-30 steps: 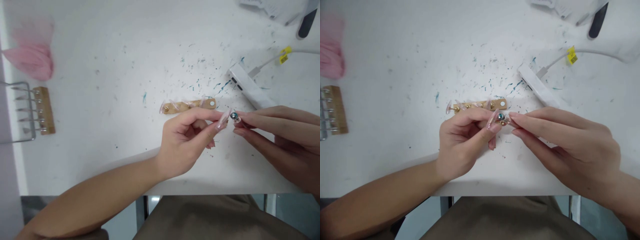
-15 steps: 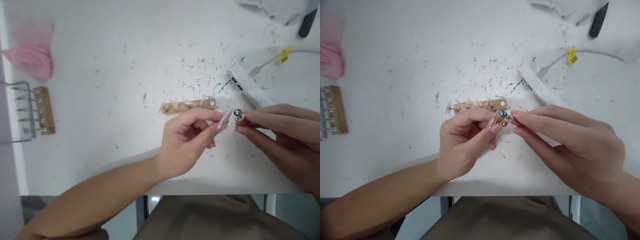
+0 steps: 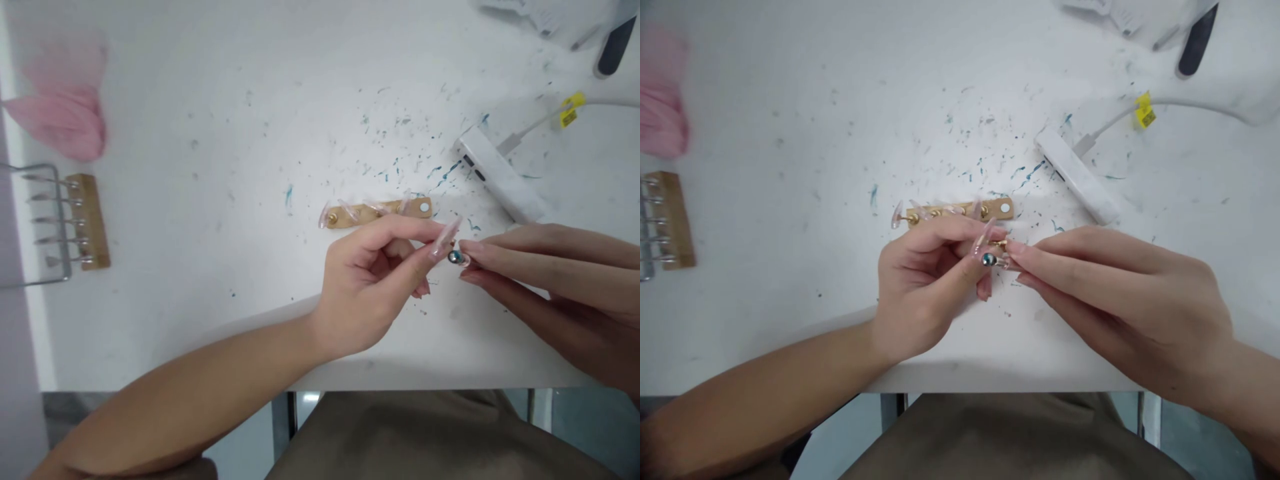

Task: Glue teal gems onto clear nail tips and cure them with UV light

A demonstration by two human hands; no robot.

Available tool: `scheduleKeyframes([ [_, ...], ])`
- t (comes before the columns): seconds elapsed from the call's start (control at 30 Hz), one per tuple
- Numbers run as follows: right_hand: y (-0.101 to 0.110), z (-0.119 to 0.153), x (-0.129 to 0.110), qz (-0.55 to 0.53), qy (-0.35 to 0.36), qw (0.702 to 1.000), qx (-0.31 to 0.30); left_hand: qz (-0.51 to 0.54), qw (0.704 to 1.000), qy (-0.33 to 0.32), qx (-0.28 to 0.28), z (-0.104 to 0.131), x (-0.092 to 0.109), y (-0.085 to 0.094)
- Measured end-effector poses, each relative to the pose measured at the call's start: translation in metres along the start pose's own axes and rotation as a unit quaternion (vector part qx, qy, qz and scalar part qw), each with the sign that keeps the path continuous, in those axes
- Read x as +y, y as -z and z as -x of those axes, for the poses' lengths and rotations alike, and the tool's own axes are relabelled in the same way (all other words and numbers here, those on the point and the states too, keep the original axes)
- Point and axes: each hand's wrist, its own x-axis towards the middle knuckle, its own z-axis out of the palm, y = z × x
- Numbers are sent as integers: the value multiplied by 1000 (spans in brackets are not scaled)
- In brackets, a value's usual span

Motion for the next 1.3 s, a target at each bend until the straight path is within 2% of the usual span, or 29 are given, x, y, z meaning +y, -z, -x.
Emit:
scheduleKeyframes([
  [0.27, 0, 0, -4, 0, 9, 1000, -21, -15, 1000, 4, 4, 2, -2, 1],
  [0.47, 12, 26, 5, -25, -94, 995, 4, -22, 1000, -20, -2, 0, -4, 2],
  [0.57, 17, 37, 7, -27, -121, 992, 21, -35, 999, -21, -3, 1, -5, 4],
  [0.7, 14, 23, 2, -14, -120, 992, 18, -53, 999, -6, -5, 4, -7, 5],
  [0.9, 6, -8, -1, 10, -53, 999, -1, -40, 999, -10, -6, 4, -6, 4],
  [0.93, 5, -9, 0, 11, -47, 999, 13, -35, 999, -10, -7, 4, -6, 4],
  [1.13, 4, -4, -2, 10, -52, 999, 1, -36, 999, -1, -3, 4, -6, 3],
  [1.3, 6, 15, 1, -2, -109, 994, 15, -11, 1000, -18, -5, 2, -5, 2],
])
